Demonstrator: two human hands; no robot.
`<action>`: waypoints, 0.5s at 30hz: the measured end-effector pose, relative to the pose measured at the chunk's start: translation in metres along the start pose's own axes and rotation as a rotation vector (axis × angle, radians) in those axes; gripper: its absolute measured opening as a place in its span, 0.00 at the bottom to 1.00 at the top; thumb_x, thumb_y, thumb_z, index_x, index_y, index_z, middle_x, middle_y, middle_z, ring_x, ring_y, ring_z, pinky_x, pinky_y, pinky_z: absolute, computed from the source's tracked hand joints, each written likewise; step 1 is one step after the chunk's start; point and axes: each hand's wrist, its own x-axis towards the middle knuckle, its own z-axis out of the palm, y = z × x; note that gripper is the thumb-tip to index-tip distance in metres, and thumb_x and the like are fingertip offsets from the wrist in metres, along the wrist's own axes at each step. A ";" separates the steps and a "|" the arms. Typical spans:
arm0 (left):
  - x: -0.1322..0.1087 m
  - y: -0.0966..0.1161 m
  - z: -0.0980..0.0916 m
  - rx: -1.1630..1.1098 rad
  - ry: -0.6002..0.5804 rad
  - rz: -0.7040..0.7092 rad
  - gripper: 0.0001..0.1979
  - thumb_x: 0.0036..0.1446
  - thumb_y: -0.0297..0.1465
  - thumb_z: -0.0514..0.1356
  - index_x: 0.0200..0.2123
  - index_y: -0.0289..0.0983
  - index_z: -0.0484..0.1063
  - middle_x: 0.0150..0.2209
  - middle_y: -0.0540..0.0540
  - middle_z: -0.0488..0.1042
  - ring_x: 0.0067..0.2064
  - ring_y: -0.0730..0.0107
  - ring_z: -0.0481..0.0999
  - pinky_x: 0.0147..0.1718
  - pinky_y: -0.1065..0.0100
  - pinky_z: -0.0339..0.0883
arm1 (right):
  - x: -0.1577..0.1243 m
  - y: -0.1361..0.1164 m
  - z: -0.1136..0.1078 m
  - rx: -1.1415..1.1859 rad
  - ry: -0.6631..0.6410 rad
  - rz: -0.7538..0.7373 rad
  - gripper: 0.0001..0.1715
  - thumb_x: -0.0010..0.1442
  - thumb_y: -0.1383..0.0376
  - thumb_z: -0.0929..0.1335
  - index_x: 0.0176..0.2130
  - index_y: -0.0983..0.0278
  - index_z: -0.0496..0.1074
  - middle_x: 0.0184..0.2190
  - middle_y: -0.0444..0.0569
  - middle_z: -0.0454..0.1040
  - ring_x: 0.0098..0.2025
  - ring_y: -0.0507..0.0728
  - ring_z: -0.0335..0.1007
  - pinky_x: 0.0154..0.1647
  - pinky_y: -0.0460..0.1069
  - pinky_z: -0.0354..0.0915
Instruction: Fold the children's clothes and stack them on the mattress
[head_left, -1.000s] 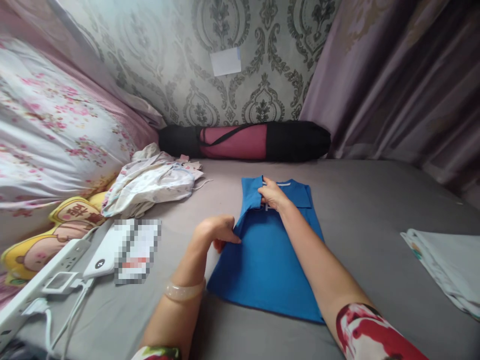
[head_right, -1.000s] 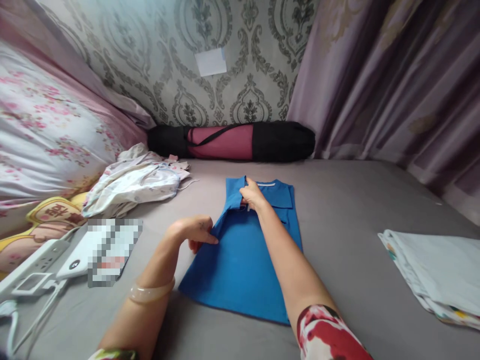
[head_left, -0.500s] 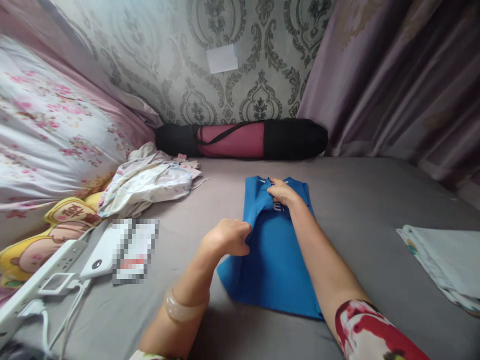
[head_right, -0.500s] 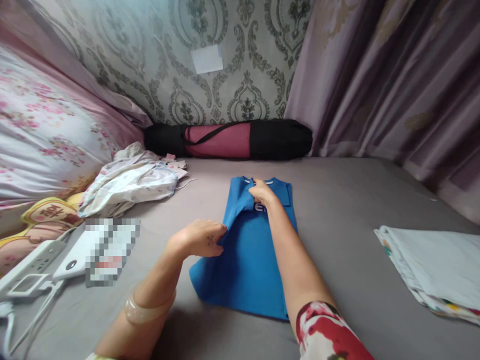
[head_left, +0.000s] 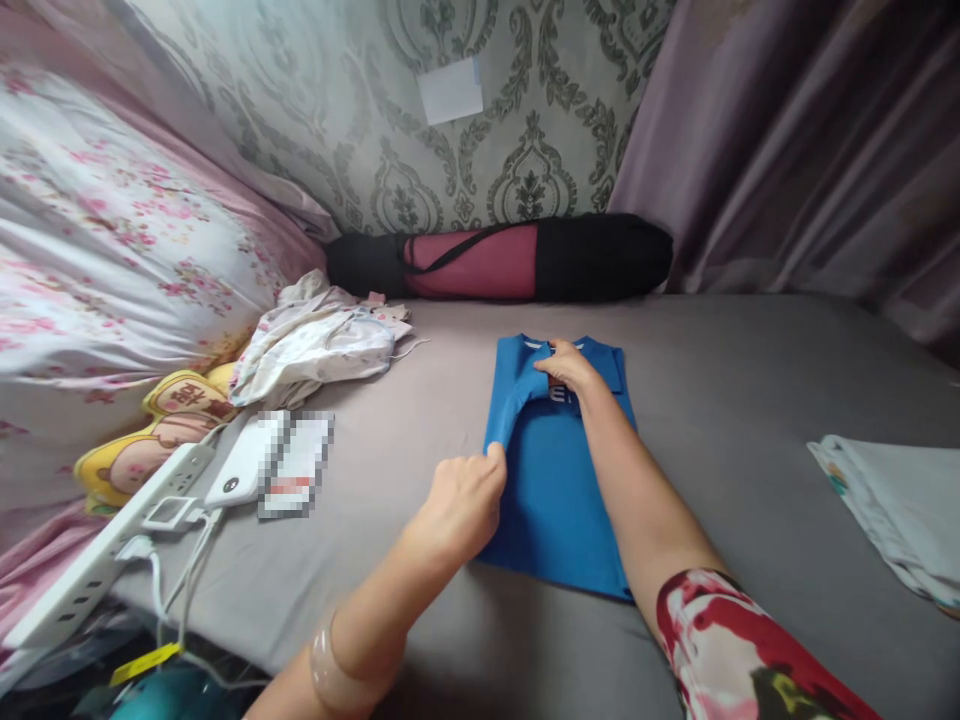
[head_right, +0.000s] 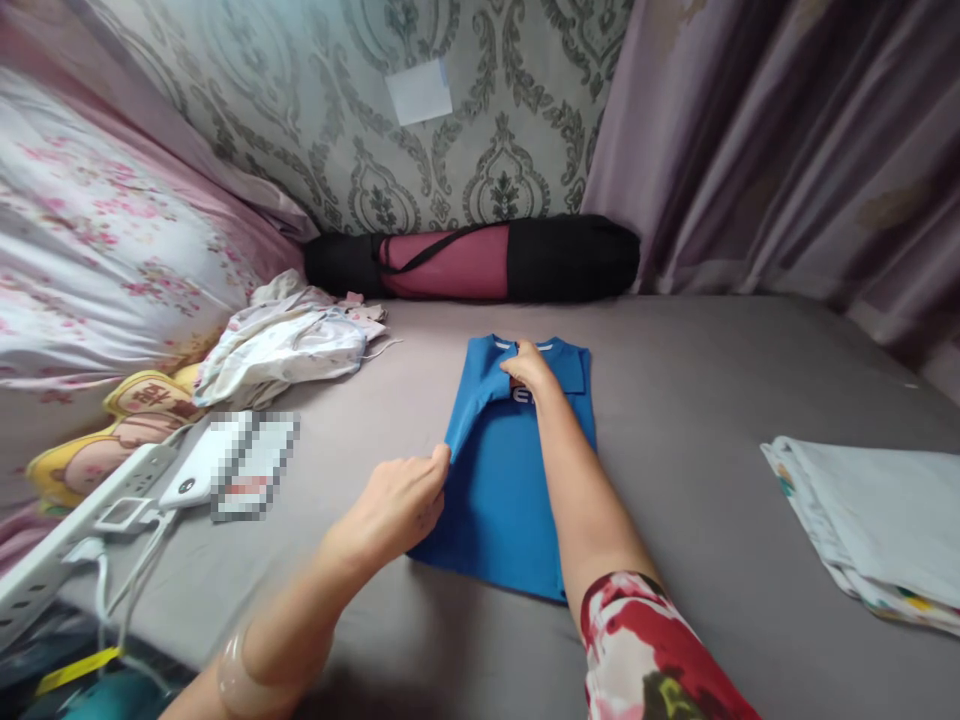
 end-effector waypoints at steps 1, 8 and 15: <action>-0.003 0.004 0.007 -0.034 -0.007 0.020 0.16 0.61 0.25 0.48 0.52 0.33 0.60 0.40 0.38 0.76 0.42 0.55 0.78 0.36 0.61 0.68 | 0.001 0.001 0.000 -0.004 -0.002 -0.002 0.31 0.44 0.79 0.70 0.50 0.69 0.69 0.21 0.39 0.68 0.20 0.51 0.65 0.23 0.45 0.65; -0.005 0.027 0.051 -0.281 0.056 -0.006 0.11 0.65 0.33 0.47 0.49 0.38 0.60 0.44 0.40 0.74 0.43 0.59 0.77 0.36 0.65 0.66 | 0.010 0.009 0.000 -0.046 0.013 -0.079 0.35 0.44 0.77 0.70 0.53 0.70 0.68 0.24 0.43 0.72 0.24 0.53 0.68 0.28 0.46 0.66; 0.003 0.007 0.035 -0.421 0.008 -0.012 0.19 0.63 0.48 0.52 0.36 0.40 0.71 0.34 0.45 0.77 0.39 0.61 0.77 0.33 0.69 0.64 | 0.024 0.015 0.000 -0.168 0.060 -0.172 0.14 0.50 0.65 0.70 0.38 0.68 0.75 0.27 0.50 0.76 0.32 0.58 0.74 0.34 0.48 0.67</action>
